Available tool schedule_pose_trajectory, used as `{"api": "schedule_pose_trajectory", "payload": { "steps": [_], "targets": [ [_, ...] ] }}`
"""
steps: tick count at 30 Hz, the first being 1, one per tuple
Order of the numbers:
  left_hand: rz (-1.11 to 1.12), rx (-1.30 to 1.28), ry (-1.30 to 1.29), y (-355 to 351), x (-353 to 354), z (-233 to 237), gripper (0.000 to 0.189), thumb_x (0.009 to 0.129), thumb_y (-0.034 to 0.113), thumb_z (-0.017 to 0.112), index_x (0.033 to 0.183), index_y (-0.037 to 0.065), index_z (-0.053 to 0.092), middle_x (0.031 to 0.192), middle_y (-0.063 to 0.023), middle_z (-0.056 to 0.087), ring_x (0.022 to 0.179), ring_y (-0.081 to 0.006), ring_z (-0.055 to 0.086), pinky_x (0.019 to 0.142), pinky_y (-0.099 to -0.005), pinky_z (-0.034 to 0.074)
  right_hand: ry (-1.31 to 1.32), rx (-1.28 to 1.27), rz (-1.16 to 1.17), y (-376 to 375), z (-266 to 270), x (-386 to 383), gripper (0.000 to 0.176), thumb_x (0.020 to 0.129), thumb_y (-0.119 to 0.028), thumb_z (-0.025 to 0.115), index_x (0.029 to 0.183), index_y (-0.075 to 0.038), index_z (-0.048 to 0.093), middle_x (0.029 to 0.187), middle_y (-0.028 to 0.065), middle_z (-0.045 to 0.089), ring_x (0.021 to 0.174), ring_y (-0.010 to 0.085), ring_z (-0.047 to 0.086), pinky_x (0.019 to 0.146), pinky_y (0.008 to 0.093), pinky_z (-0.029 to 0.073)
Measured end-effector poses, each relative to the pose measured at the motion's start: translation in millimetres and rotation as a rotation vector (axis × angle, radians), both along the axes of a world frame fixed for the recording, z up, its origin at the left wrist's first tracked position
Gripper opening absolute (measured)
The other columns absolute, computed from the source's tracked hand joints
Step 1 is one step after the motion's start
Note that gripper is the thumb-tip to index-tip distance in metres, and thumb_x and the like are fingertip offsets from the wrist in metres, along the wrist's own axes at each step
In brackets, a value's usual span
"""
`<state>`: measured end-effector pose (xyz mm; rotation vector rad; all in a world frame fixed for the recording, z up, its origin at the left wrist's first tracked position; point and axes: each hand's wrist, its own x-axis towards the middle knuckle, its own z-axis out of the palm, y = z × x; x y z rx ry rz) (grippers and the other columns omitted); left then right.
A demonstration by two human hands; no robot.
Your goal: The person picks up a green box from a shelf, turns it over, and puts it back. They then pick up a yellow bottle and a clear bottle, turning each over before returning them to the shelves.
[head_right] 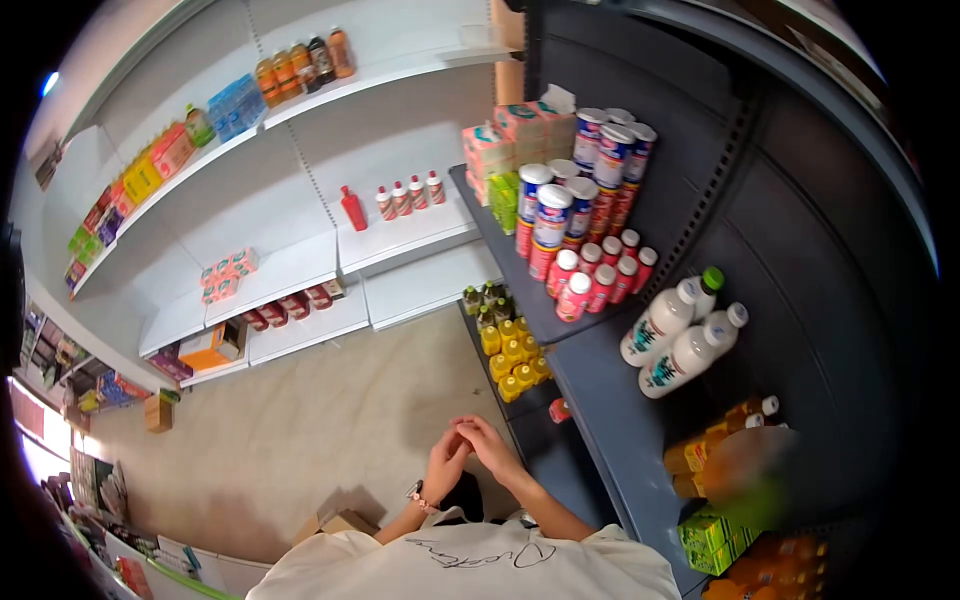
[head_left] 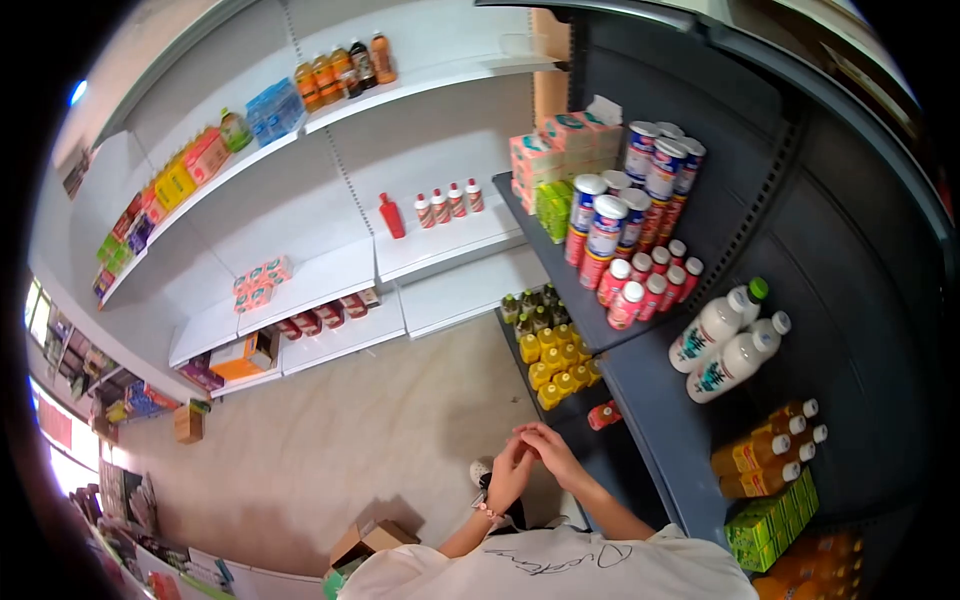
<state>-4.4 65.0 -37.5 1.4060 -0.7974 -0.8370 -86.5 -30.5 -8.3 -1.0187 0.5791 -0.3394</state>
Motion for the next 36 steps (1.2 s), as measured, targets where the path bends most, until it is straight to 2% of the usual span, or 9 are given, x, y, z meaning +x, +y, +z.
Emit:
{"api": "schedule_pose_trajectory", "payload": {
  "steps": [6,9,13,23,25,28,29,34,36],
  "targets": [
    [0.021,0.063,-0.067,18.1,80.0,2.5,0.031,0.088,0.007,0.051,0.118,-0.001,0.050,0.097,-0.0097,0.064,0.092,-0.0145,0.060,0.080,-0.0287,0.048,0.072,-0.044,0.004,19.3,-5.8,74.3,0.021,0.091,-0.017,0.052,0.109,-0.009,0.057,0.102,0.0008,0.058,0.098,0.0105,0.054,0.082,0.0237,0.045],
    [-0.055,0.231,-0.253,24.2,115.2,10.7,0.038,0.085,0.017,0.055,0.120,0.003,0.047,0.084,-0.0198,0.064,0.073,-0.0330,0.064,0.065,-0.0387,0.049,0.075,0.003,0.056,17.5,-9.4,106.0,0.022,0.090,-0.016,0.052,0.110,-0.008,0.056,0.103,0.0018,0.058,0.097,0.0114,0.056,0.083,0.0237,0.045],
    [-0.085,0.190,-0.358,27.5,162.9,4.2,0.041,0.083,0.016,0.054,0.120,0.002,0.043,0.085,-0.0234,0.063,0.074,-0.0416,0.061,0.061,-0.0454,0.048,0.094,0.033,0.128,15.4,-12.5,151.7,0.024,0.091,-0.017,0.051,0.112,-0.006,0.054,0.103,0.0041,0.058,0.096,0.0125,0.056,0.081,0.0246,0.045],
    [0.221,0.253,-0.391,83.3,248.6,-3.4,0.041,0.087,0.019,0.054,0.124,0.006,0.040,0.080,-0.0213,0.064,0.071,-0.0416,0.061,0.059,-0.0467,0.048,0.098,0.050,0.401,52.4,-27.9,272.4,0.022,0.091,-0.017,0.050,0.109,-0.005,0.054,0.101,0.0037,0.058,0.093,0.0118,0.055,0.081,0.0242,0.045],
    [0.320,0.284,-0.324,96.6,256.4,-16.1,0.037,0.087,0.009,0.054,0.122,0.002,0.044,0.076,-0.0148,0.063,0.068,-0.0256,0.064,0.064,-0.0334,0.049,0.090,0.073,0.514,61.2,-30.6,294.5,0.020,0.092,-0.017,0.049,0.108,-0.005,0.055,0.097,0.0033,0.058,0.089,0.0114,0.057,0.078,0.0236,0.046],
    [0.448,0.256,-0.155,110.4,275.3,-30.8,0.035,0.088,0.008,0.052,0.122,0.002,0.044,0.080,-0.0133,0.063,0.071,-0.0196,0.062,0.066,-0.0313,0.048,0.104,0.018,0.671,68.6,-55.5,335.3,0.020,0.092,-0.016,0.049,0.107,-0.006,0.055,0.096,0.0035,0.058,0.087,0.0110,0.057,0.076,0.0231,0.046],
    [0.464,0.236,-0.095,112.1,287.9,-31.6,0.033,0.090,0.007,0.051,0.121,0.002,0.043,0.086,-0.0130,0.063,0.076,-0.0181,0.062,0.068,-0.0301,0.048,0.145,0.027,0.755,68.0,-51.0,352.3,0.022,0.093,-0.018,0.047,0.110,-0.005,0.054,0.101,0.0036,0.058,0.094,0.0110,0.056,0.083,0.0253,0.044],
    [0.634,0.219,-0.116,109.3,380.8,-34.2,0.028,0.089,0.006,0.051,0.116,0.002,0.047,0.087,-0.0111,0.062,0.079,-0.0177,0.062,0.068,-0.0303,0.048,0.140,0.023,0.890,65.4,-51.8,469.0,0.024,0.093,-0.017,0.047,0.112,-0.004,0.053,0.102,0.0026,0.057,0.096,0.0099,0.054,0.083,0.0232,0.043],
    [0.712,0.202,-0.145,105.3,427.0,-17.3,0.027,0.089,0.006,0.052,0.115,0.001,0.048,0.087,-0.0110,0.062,0.078,-0.0176,0.062,0.067,-0.0308,0.048,-0.069,-0.100,0.928,64.9,-53.9,523.2,0.024,0.093,-0.014,0.048,0.114,-0.004,0.053,0.102,0.0028,0.057,0.095,0.0096,0.053,0.083,0.0230,0.043]
  ]
}}
